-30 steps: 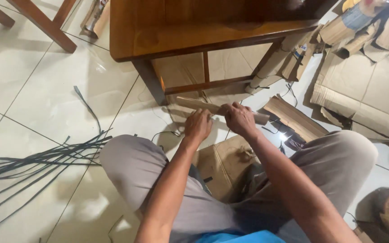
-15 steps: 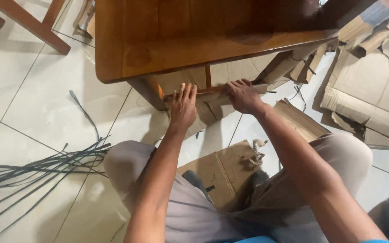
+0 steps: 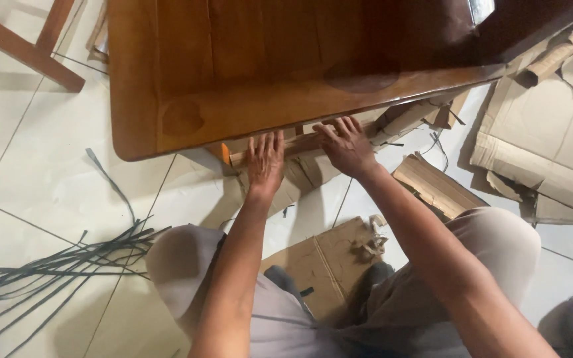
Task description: Wrapping and weaving black plastic strips around a wooden chair frame.
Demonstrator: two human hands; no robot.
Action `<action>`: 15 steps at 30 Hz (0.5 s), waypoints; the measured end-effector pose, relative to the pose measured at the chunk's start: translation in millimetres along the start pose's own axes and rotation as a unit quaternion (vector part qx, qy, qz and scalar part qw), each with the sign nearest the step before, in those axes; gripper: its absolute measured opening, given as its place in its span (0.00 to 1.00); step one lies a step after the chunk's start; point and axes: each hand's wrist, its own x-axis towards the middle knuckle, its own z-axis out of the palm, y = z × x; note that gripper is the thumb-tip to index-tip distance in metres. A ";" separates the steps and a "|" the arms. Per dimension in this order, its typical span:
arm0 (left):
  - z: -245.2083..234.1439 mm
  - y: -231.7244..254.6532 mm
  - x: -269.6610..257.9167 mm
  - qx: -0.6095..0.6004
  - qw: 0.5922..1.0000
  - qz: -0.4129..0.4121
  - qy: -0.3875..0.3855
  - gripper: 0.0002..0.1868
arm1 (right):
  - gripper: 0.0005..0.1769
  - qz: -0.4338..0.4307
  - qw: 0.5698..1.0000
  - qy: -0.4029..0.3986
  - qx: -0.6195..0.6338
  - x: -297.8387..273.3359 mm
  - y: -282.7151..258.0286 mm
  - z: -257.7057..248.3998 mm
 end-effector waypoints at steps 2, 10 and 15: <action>-12.3 1.9 5.4 -0.002 1.000 0.006 0.004 0.37 | 0.27 -0.006 1.000 -0.004 -0.006 -4.9 -4.3 -3.5; -21.7 -4.3 17.0 -0.046 0.997 0.034 0.047 0.20 | 0.28 0.007 1.000 -0.025 -0.008 -10.7 -7.4 3.3; 17.4 -16.7 22.1 -0.062 0.994 0.039 0.086 0.16 | 0.26 0.012 0.999 -0.035 -0.008 -5.7 -9.3 6.8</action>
